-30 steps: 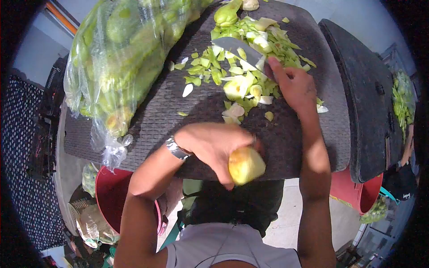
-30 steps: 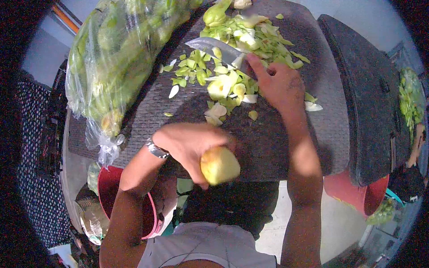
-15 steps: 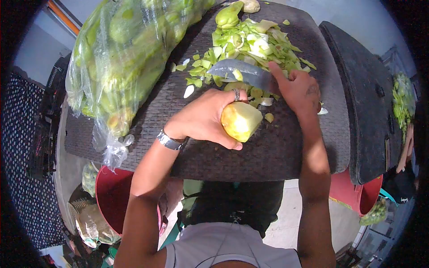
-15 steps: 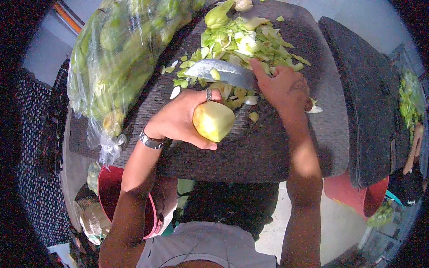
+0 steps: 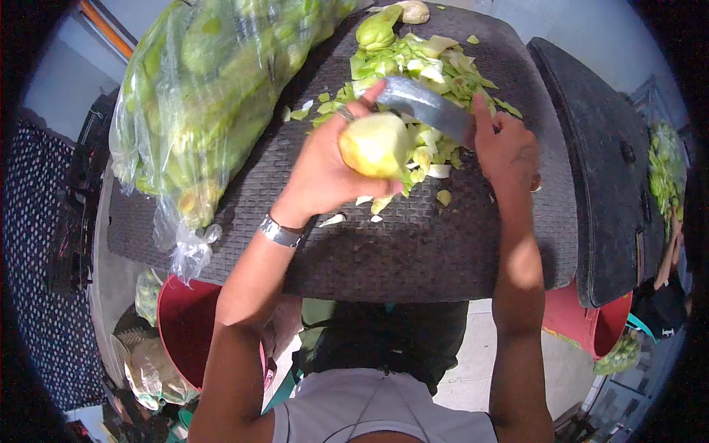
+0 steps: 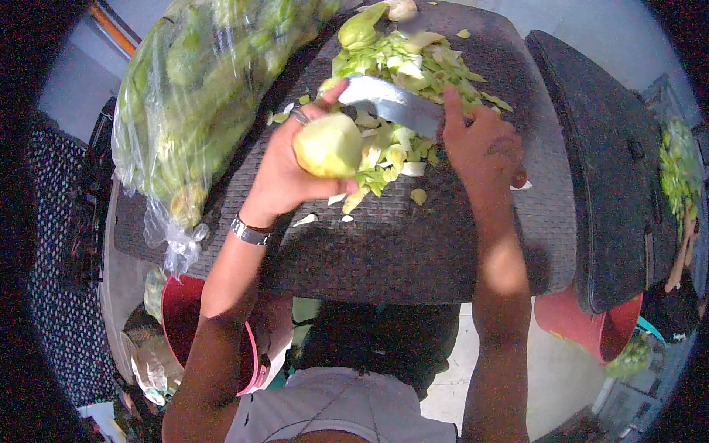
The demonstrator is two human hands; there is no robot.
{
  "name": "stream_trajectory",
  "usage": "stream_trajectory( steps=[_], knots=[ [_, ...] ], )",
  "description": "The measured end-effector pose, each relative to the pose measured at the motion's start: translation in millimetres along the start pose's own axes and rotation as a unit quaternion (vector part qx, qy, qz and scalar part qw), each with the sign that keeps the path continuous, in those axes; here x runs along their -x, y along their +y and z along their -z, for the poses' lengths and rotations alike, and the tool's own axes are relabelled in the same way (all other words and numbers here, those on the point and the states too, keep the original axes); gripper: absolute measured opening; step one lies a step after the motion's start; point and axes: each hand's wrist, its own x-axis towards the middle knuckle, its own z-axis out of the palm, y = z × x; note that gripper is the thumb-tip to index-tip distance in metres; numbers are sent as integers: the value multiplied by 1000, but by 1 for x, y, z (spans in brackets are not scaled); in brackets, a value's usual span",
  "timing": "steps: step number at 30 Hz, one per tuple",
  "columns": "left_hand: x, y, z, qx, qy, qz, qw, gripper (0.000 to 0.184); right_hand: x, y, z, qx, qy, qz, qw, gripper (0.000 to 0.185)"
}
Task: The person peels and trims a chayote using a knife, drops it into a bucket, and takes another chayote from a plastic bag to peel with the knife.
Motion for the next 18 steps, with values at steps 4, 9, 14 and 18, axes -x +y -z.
stream_trajectory(
  steps=[4, 9, 14, 18],
  knots=[
    [-1, -4, 1, 91, 214, 74, 970, 50, -13, 15, -1, -42, 38, -31, 998, 73],
    [-3, -4, 6, 233, 278, 175, 915, 35, -31, 29, -6, -152, -93, -16, 984, 78],
    [-1, -8, 11, 325, 254, 242, 878, 39, 0, 8, -6, -372, -219, -31, 901, 69],
    [5, -23, 41, 468, 94, 216, 852, 44, 11, -1, -10, -423, -239, 6, 874, 60]
  ],
)
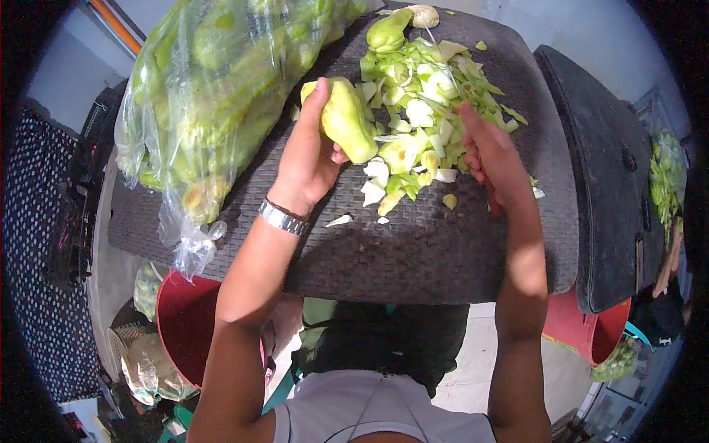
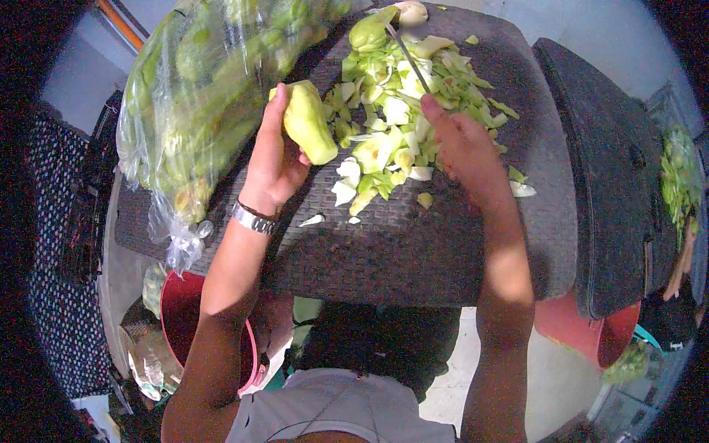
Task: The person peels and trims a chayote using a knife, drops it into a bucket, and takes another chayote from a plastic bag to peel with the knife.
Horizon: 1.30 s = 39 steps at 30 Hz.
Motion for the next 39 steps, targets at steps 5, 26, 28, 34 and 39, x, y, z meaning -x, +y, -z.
stream_trajectory(
  steps=[5, 26, 28, 34, 39],
  knots=[
    [0, -5, -27, 176, -40, -81, 980, 67, 3, -2, -1, 7, -3, 10, 1000, 58],
    [5, -65, -30, 1, 42, 6, 999, 64, 46, 0, -52, 320, -37, 369, 872, 71],
    [6, -65, -33, -12, 39, 1, 999, 64, 47, 0, -53, 324, -31, 375, 868, 72],
    [12, -58, -42, -35, 37, -11, 999, 60, 49, -2, -57, 331, -23, 382, 863, 72],
    [11, -60, -45, -27, 62, -38, 997, 56, 49, -2, -58, 347, -11, 383, 856, 69]
  ],
)
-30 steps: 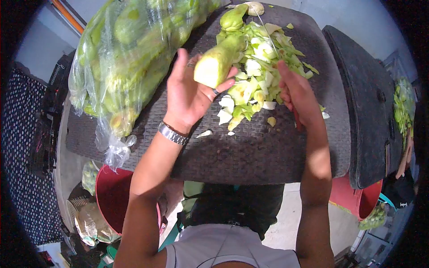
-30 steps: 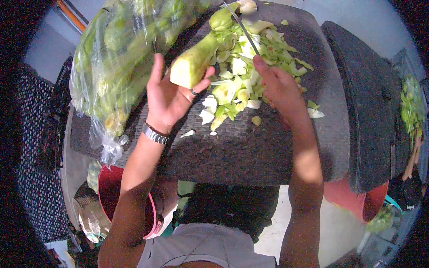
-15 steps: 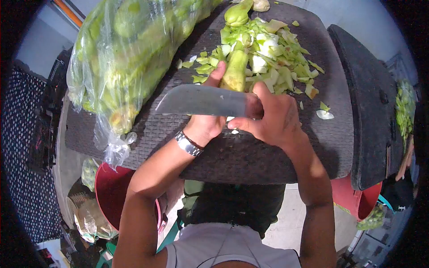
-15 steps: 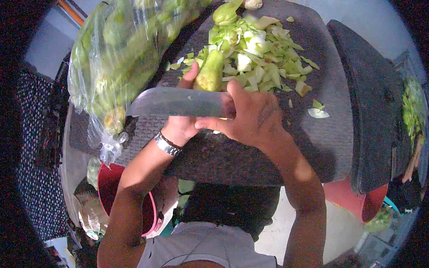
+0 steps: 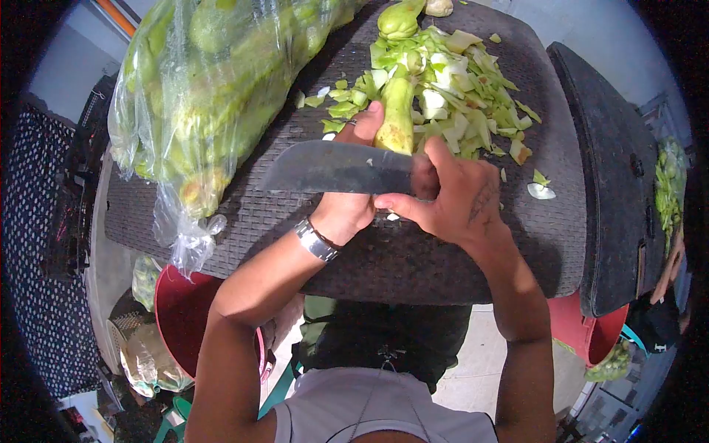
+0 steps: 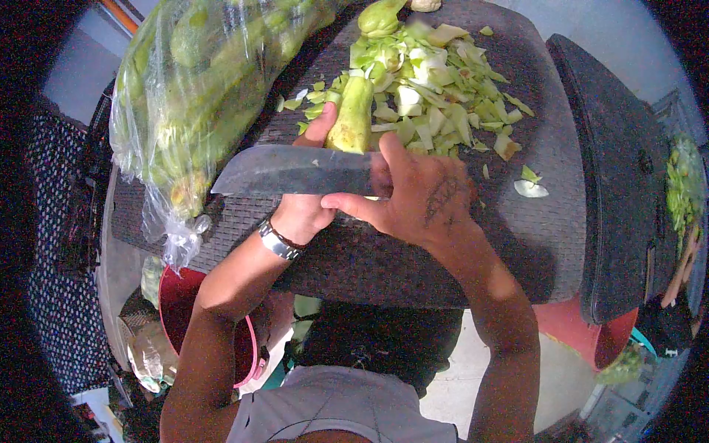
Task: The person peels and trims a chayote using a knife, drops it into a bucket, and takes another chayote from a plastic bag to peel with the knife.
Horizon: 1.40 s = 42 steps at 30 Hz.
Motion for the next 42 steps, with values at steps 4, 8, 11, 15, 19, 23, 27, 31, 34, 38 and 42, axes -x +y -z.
stream_trajectory(
  steps=[4, 8, 11, 15, 19, 23, 27, 31, 34, 38, 42],
  knots=[
    [-10, -11, 3, 5, 109, -50, 993, 47, -4, 14, 2, -17, -1, -45, 999, 64],
    [3, 11, -9, 4, 114, -12, 993, 43, -12, 36, 11, 20, 58, -119, 991, 59],
    [2, 14, -8, 21, 84, 20, 996, 42, -15, 62, 19, 14, 86, -182, 979, 58],
    [4, 15, -9, 27, 75, 27, 996, 40, -13, 41, 16, -38, 41, -137, 989, 62],
    [0, -2, -5, 19, 114, -47, 992, 29, -7, 12, 12, -63, -23, -80, 995, 60],
    [-1, -6, -4, 1, 121, -38, 992, 30, -6, 18, 8, -47, -8, -58, 997, 63],
    [3, 3, -7, -29, 94, -2, 995, 33, -12, 40, 16, 18, 18, -128, 991, 65],
    [2, 4, -3, -21, 78, 28, 996, 39, -15, 52, 24, 13, 26, -109, 994, 67],
    [6, 6, -7, 1, 79, 2, 997, 33, -11, 33, 21, -28, -3, -98, 995, 68],
    [-2, -3, -11, 13, 99, -21, 995, 33, -8, 23, 13, -54, -4, -45, 998, 68],
    [9, 0, -11, 6, 71, 3, 997, 38, -11, 31, 17, -65, -6, -50, 997, 66]
  ],
)
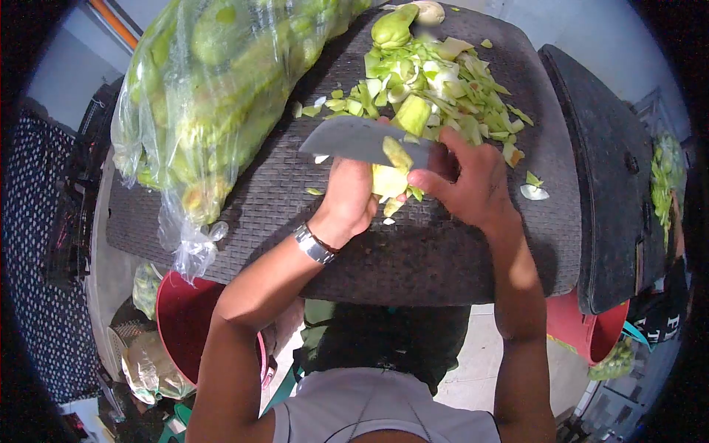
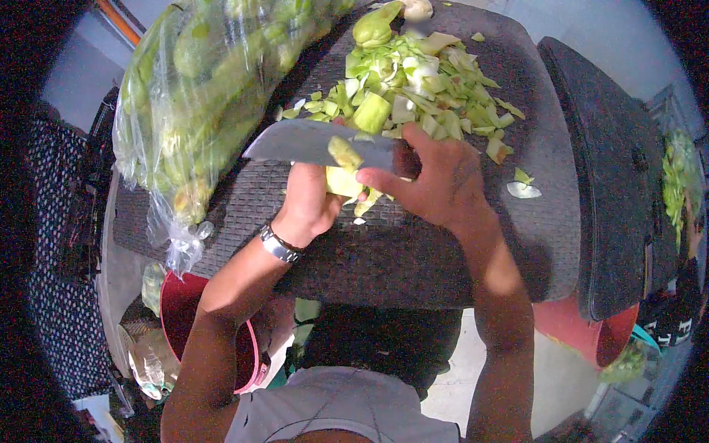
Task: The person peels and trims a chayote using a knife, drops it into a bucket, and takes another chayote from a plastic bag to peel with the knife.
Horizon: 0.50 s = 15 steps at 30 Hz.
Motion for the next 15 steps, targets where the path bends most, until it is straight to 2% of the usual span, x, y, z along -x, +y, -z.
stream_trajectory(
  steps=[3, 6, 10, 13, 15],
  knots=[
    [1, -2, -2, 3, 21, 6, 1000, 36, 0, 3, 1, 9, -2, -5, 1000, 65],
    [-3, -3, 8, -53, -27, 13, 998, 41, -2, 8, 2, 29, 18, -9, 999, 66],
    [-3, 5, 3, -50, -27, 37, 998, 40, -6, 27, 9, 53, 31, -48, 997, 66],
    [-2, 8, 2, -35, -32, 39, 998, 40, -5, 25, 10, 49, 33, -44, 997, 65],
    [-2, 5, 8, -34, -55, 28, 998, 39, -2, 17, 6, -1, -5, -21, 1000, 64]
  ],
)
